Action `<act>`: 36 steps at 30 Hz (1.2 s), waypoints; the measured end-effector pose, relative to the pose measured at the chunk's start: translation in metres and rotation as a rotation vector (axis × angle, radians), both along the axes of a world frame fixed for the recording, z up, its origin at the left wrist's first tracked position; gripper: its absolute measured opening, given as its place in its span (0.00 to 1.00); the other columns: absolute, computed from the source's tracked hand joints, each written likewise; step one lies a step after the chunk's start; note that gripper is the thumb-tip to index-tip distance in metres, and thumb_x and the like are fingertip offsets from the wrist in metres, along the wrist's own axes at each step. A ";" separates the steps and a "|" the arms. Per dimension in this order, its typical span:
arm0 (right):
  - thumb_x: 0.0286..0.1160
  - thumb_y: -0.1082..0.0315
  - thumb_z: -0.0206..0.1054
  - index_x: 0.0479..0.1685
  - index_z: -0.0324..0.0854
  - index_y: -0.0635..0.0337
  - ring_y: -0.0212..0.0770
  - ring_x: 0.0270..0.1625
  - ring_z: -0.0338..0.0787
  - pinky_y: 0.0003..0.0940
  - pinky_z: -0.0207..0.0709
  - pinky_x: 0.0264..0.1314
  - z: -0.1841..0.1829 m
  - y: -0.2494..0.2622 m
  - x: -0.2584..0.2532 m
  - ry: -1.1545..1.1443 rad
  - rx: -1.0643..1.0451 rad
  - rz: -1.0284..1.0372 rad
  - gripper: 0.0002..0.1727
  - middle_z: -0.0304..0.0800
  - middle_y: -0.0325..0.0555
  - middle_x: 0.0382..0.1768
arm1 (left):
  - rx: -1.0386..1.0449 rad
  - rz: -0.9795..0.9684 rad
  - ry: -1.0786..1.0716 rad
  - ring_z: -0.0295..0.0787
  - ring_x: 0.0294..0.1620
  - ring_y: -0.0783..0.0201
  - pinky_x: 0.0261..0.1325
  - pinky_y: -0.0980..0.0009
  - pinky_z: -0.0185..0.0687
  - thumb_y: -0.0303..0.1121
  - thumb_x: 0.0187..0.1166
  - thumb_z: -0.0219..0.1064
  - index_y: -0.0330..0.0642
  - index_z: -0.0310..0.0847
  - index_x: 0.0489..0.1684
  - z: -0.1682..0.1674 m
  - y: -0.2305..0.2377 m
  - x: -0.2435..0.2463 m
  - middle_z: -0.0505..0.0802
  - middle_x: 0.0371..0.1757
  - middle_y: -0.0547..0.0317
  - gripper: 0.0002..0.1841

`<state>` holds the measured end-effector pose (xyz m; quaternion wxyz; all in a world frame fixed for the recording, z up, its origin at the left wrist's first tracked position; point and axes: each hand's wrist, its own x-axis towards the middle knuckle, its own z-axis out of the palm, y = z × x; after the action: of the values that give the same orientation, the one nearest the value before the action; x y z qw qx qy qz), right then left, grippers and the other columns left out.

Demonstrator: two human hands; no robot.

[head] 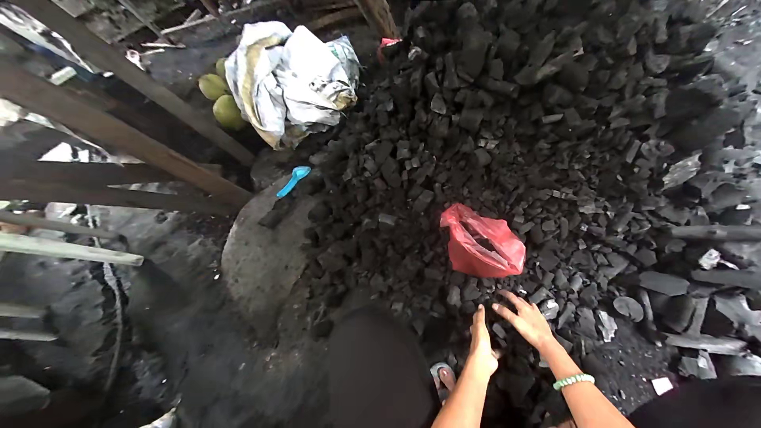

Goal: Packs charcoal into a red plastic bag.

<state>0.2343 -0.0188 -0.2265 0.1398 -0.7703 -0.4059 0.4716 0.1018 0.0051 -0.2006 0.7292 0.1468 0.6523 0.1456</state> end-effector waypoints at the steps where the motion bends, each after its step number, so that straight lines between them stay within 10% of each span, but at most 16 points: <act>1: 0.82 0.36 0.58 0.88 0.68 0.43 0.61 0.90 0.63 0.66 0.43 0.92 0.000 0.000 0.001 0.049 0.029 -0.009 0.38 0.70 0.51 0.86 | -0.006 0.017 -0.014 0.56 0.89 0.37 0.80 0.32 0.60 0.61 0.91 0.43 0.48 0.47 0.95 0.001 0.001 0.000 0.58 0.92 0.39 0.38; 10: 0.69 0.47 0.75 0.85 0.73 0.42 0.61 0.81 0.75 0.64 0.68 0.80 0.023 0.007 -0.039 0.111 0.033 -0.040 0.39 0.71 0.58 0.83 | 0.047 0.201 -0.112 0.79 0.71 0.46 0.68 0.41 0.75 0.59 0.91 0.43 0.44 0.68 0.81 0.003 0.014 -0.004 0.81 0.74 0.41 0.32; 15: 0.65 0.56 0.77 0.78 0.79 0.48 0.56 0.79 0.77 0.61 0.70 0.79 0.085 0.025 -0.046 0.177 0.359 -0.084 0.34 0.79 0.55 0.75 | 0.308 0.208 -0.060 0.74 0.78 0.46 0.75 0.42 0.71 0.52 0.94 0.45 0.44 0.65 0.86 0.081 0.033 -0.007 0.77 0.80 0.42 0.29; 21: 0.66 0.61 0.77 0.78 0.79 0.51 0.63 0.75 0.80 0.72 0.73 0.69 0.166 0.090 -0.015 0.053 0.780 -0.087 0.34 0.79 0.58 0.76 | 0.623 0.143 -0.242 0.84 0.64 0.58 0.65 0.54 0.81 0.56 0.92 0.46 0.46 0.68 0.80 0.166 0.101 0.026 0.85 0.67 0.50 0.29; 28: 0.83 0.58 0.67 0.89 0.61 0.48 0.59 0.70 0.83 0.61 0.78 0.70 0.105 0.127 0.028 0.481 0.322 -0.136 0.35 0.78 0.61 0.76 | 0.228 0.084 -0.147 0.75 0.74 0.42 0.69 0.36 0.72 0.60 0.88 0.51 0.43 0.65 0.83 0.093 0.158 0.059 0.79 0.77 0.40 0.34; 36: 0.85 0.52 0.65 0.85 0.71 0.54 0.65 0.87 0.66 0.67 0.56 0.87 0.112 0.141 0.035 0.187 0.213 0.175 0.32 0.68 0.66 0.84 | 0.289 -0.098 -0.066 0.66 0.83 0.39 0.73 0.27 0.62 0.62 0.88 0.49 0.49 0.61 0.88 0.096 0.164 0.026 0.71 0.84 0.39 0.36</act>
<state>0.2696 0.1221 -0.1141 0.2163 -0.6656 -0.5043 0.5059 0.1279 0.1692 -0.1050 0.7279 0.2768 0.5923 0.2069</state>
